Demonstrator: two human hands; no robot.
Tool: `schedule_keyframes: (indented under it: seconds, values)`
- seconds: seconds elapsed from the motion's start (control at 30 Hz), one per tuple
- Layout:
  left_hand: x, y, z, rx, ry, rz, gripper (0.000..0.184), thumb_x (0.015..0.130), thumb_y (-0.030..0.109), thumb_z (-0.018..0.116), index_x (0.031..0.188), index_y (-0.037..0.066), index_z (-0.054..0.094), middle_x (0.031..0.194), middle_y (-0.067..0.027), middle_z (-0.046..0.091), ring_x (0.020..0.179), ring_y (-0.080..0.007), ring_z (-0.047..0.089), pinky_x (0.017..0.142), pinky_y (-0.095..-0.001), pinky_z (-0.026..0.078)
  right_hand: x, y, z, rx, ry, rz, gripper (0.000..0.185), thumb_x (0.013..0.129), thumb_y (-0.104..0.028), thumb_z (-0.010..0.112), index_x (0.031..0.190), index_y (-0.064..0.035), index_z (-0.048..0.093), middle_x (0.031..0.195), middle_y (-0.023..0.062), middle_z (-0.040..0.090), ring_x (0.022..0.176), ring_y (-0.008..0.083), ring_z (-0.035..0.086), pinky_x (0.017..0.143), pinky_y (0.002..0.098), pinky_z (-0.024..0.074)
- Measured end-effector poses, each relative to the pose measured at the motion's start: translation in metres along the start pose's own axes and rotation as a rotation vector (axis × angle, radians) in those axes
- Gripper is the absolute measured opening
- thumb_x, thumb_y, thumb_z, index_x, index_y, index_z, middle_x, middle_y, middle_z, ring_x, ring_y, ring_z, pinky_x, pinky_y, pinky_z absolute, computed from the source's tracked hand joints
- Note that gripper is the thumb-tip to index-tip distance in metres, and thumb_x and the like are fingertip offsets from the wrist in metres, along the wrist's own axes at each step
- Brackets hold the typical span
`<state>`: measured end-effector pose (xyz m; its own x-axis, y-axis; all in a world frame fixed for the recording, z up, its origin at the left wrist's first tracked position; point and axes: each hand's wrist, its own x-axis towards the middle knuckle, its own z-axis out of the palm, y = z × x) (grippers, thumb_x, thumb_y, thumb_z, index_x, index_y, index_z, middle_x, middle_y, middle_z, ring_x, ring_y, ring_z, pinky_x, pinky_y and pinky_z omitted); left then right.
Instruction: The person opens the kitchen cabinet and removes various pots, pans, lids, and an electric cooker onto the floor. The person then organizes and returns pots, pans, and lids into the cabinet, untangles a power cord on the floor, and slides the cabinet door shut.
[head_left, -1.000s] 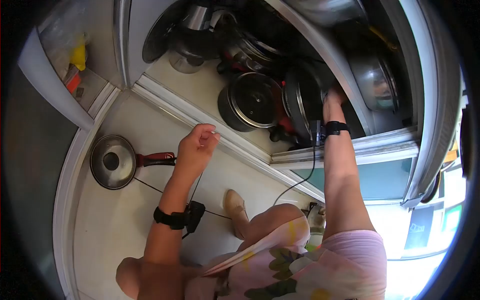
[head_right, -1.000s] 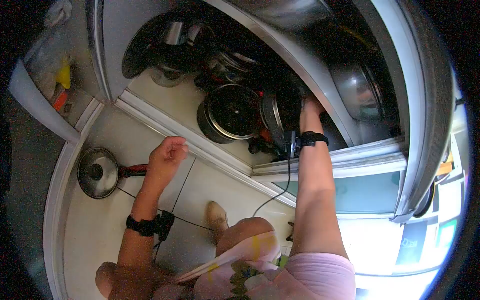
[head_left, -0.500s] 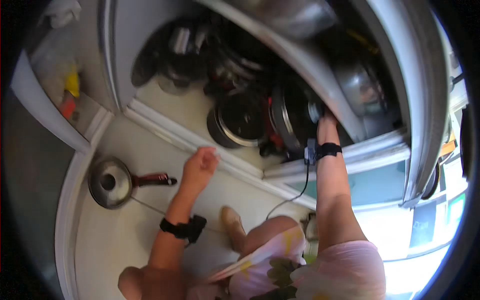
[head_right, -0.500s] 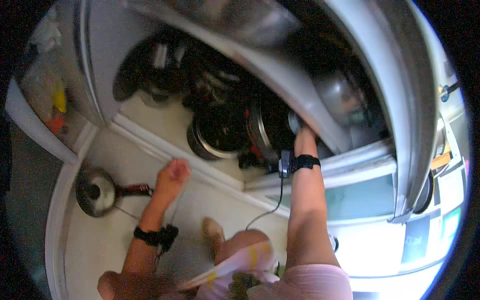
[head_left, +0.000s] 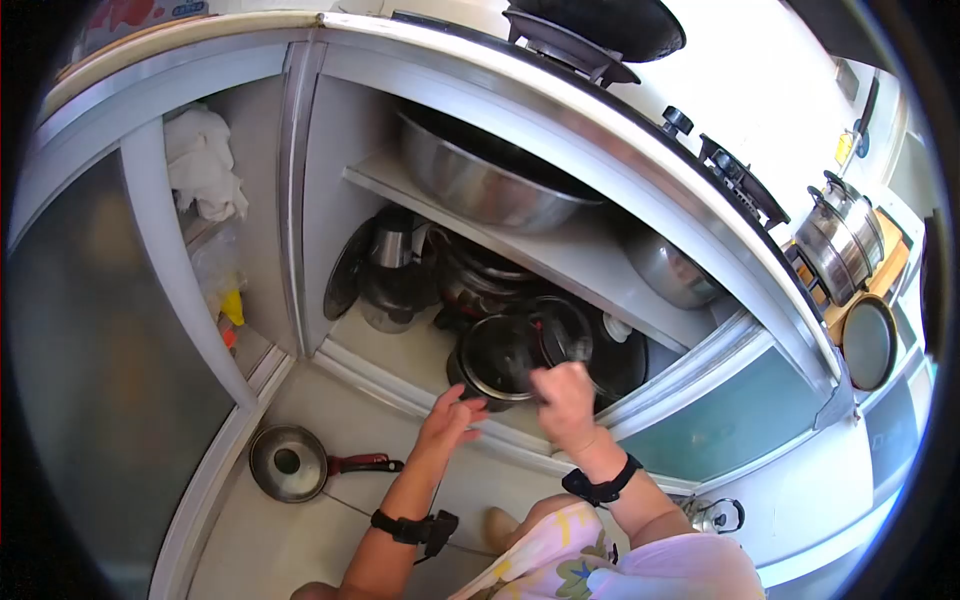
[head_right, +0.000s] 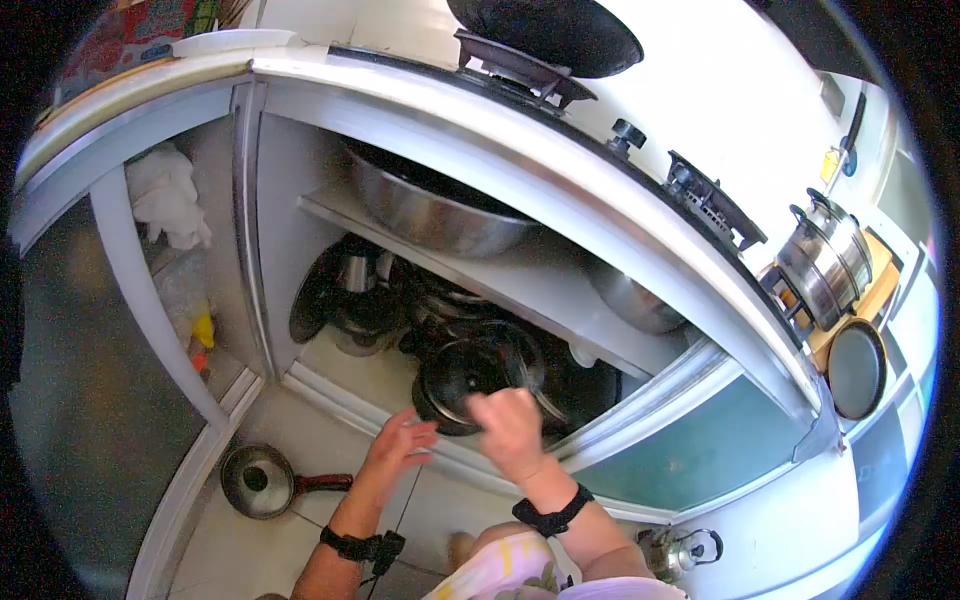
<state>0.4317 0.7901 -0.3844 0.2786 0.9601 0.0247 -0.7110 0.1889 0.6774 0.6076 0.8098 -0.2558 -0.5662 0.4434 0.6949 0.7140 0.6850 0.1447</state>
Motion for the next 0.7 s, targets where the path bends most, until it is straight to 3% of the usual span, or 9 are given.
schedule_keyframes:
  seconds: [0.1,0.17,0.2,0.23,0.37,0.47,0.6,0.67,0.7]
  values:
    - [-0.027,0.040,0.045,-0.538,-0.246,0.163,0.058,0.095,0.048,0.041,0.134,0.007,0.037,0.124,-0.0166,0.053,0.119,-0.0295,0.048,0.100,-0.0430,0.038,0.015,-0.052,-0.003,0.197,-0.227,-0.235,0.029,0.067,-0.007,0.059,0.096,-0.0083,0.061,0.070,0.0026,0.046,0.066,0.0204,0.050,0.062,0.0328,0.0370]
    - [-0.035,0.056,0.045,-0.361,-0.036,0.145,0.053,0.097,0.039,0.041,0.135,0.003,0.035,0.124,-0.0173,0.055,0.121,-0.0303,0.047,0.099,-0.0429,0.039,0.014,-0.069,-0.003,0.220,-0.329,-0.272,0.035,0.070,-0.013,0.062,0.105,-0.0090,0.059,0.074,0.0018,0.047,0.071,0.0189,0.051,0.064,0.0323,0.0367]
    - [-0.040,0.067,0.050,-0.401,0.054,0.124,0.052,0.097,0.033,0.042,0.136,-0.001,0.033,0.094,-0.0097,0.064,0.094,-0.0229,0.061,0.096,-0.0392,0.042,0.019,-0.075,-0.006,0.233,-0.351,-0.283,0.039,0.071,-0.018,0.065,0.108,-0.0089,0.058,0.081,0.0032,0.051,0.077,0.0199,0.053,0.070,0.0338,0.0389]
    - [-0.047,0.078,0.049,-0.394,0.077,0.125,0.052,0.097,0.033,0.042,0.136,-0.001,0.033,0.094,-0.0097,0.064,0.094,-0.0229,0.061,0.096,-0.0392,0.042,0.024,-0.080,-0.013,0.243,-0.373,-0.293,0.043,0.071,-0.022,0.068,0.110,-0.0088,0.057,0.088,0.0047,0.055,0.083,0.0209,0.055,0.075,0.0352,0.0411]
    - [-0.088,0.136,0.065,-0.265,-0.081,0.219,0.045,0.094,0.018,0.046,0.134,-0.002,0.038,0.050,0.0056,0.028,0.044,-0.0071,0.032,0.066,-0.0283,0.043,0.022,-0.087,-0.042,0.397,-0.386,-0.286,0.052,0.070,-0.027,0.073,0.114,-0.0073,0.055,0.105,0.0104,0.058,0.098,0.0245,0.056,0.090,0.0394,0.0406]
    - [-0.124,0.185,0.082,0.018,-0.085,0.311,0.050,0.089,0.016,0.049,0.133,-0.004,0.038,0.048,0.0065,0.029,0.040,-0.0056,0.033,0.049,-0.0261,0.038,0.009,-0.072,-0.050,0.543,-0.106,-0.035,0.051,0.071,-0.020,0.072,0.115,-0.0042,0.053,0.116,0.0144,0.055,0.108,0.0302,0.054,0.095,0.0426,0.0407]
    - [-0.174,0.249,0.085,0.265,0.172,0.287,0.053,0.089,0.020,0.050,0.132,-0.008,0.036,0.047,0.0074,0.033,0.035,-0.0045,0.033,0.036,-0.0241,0.035,-0.056,-0.036,-0.016,0.946,-0.256,0.789,0.048,0.079,-0.027,0.070,0.117,-0.0035,0.051,0.116,0.0136,0.055,0.109,0.0295,0.055,0.092,0.0419,0.0445]
    - [-0.211,0.253,0.061,0.264,0.343,0.290,0.054,0.089,0.022,0.052,0.131,-0.008,0.037,0.047,0.0060,0.035,0.033,-0.0047,0.033,0.033,-0.0242,0.035,-0.085,-0.011,-0.002,1.316,-0.011,1.410,0.075,0.080,-0.044,0.069,0.131,0.0000,0.037,0.125,0.0175,0.049,0.115,0.0303,0.051,0.098,0.0438,0.0410]
    - [-0.235,0.246,0.049,0.288,0.443,0.317,0.054,0.089,0.022,0.054,0.130,-0.008,0.038,0.046,0.0049,0.037,0.033,-0.0049,0.033,0.032,-0.0246,0.035,-0.097,0.003,0.005,1.319,-0.010,1.415,0.075,0.080,-0.044,0.069,0.131,0.0000,0.037,0.125,0.0175,0.049,0.115,0.0303,0.051,0.098,0.0438,0.0410]
